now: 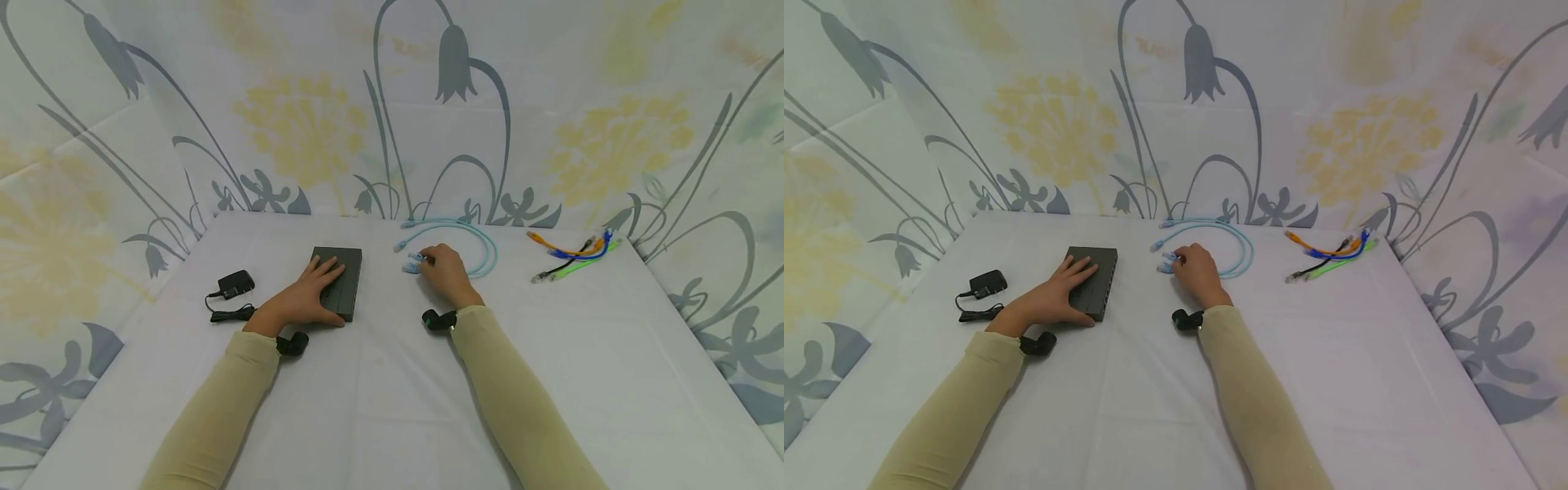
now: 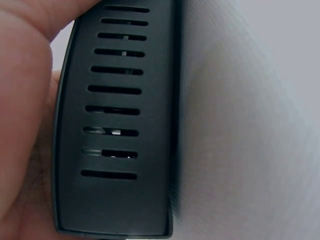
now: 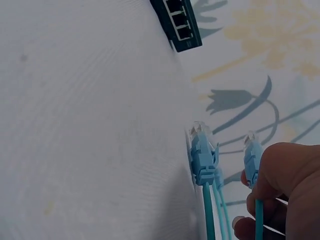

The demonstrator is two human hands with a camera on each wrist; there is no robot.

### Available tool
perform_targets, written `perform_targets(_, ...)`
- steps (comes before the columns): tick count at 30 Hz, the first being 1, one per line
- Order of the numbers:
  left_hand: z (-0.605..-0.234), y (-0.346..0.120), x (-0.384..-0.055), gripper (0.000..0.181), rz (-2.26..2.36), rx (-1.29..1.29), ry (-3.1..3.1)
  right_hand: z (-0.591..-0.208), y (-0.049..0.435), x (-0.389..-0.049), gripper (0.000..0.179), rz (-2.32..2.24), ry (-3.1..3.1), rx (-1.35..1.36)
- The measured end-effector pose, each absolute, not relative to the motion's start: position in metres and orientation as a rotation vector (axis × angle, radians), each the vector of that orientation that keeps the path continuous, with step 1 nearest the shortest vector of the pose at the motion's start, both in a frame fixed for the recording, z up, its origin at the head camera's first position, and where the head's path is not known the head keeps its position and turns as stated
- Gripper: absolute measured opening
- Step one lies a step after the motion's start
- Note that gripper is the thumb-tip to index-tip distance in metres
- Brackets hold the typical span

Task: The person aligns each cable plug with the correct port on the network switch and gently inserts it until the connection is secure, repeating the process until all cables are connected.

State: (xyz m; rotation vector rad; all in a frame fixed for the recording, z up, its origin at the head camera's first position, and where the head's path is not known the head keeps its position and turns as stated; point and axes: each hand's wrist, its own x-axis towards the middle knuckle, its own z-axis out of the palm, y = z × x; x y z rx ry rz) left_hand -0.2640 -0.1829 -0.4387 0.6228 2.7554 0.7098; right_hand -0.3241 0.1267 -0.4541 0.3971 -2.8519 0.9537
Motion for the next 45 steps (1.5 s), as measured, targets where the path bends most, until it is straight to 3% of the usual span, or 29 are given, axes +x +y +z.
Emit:
perform_targets(12, -0.437, -0.182, -0.264, 0.113, 0.705, 0.619, 2.756, -0.433, 0.124, -0.317, 0.034, 0.996, -2.882, 0.357)
perform_targets(24, -0.437, -0.182, -0.263, 0.113, 0.713, 0.609, 2.747, -0.427, 0.125, -0.314, 0.046, 1.075, -2.744, 0.426)
perform_targets(45, -0.435, -0.181, -0.264, 0.113, 0.709, 0.605, 2.742, -0.427, 0.111, -0.312, 0.038, 0.912, -2.912, 0.592)
